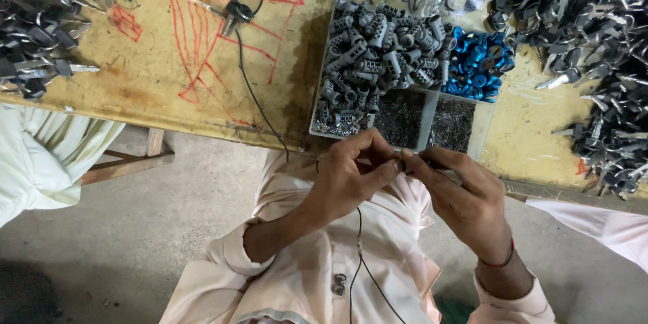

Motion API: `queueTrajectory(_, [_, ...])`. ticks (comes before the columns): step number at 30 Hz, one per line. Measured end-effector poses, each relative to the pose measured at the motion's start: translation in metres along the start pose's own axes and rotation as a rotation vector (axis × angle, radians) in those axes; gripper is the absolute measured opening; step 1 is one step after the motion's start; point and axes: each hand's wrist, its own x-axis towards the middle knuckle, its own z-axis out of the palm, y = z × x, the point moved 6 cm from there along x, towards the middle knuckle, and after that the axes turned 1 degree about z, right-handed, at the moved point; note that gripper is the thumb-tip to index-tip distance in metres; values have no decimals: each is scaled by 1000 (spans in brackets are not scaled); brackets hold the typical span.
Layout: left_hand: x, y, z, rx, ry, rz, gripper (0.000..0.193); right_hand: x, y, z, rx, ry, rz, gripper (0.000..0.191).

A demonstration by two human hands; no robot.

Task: The person sits at a workbench assembling small plastic parts. They pick gray plastic housings and blue caps from a compartment tray, press the parts together by hand to fit them, and set the assembled units on the table beside the tray, repeating the cycle.

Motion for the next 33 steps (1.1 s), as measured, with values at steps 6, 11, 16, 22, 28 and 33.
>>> queueTrajectory(6, [-6, 1, 21, -246, -54, 166, 26, 3, -3, 6, 53, 75, 190, 42])
queueTrajectory(11, [-3, 6, 4, 55, -3, 295, 17, 3, 45, -20, 342, 0, 390, 31])
queueTrajectory(16, [17, 14, -5, 310, -138, 494, 19, 1, 84, -46, 86, 125, 448, 16])
queueTrajectory(22, [24, 5, -6, 221, -208, 382, 16, 21, 86, -25, -176, 124, 325, 13])
queueTrajectory(28, [27, 7, -11, 258, -186, 341, 17, 25, 103, -26, -260, 141, 321, 11])
queueTrajectory(33, [28, 5, -9, 299, -189, 320, 18, 29, 107, -21, -348, 115, 328, 13])
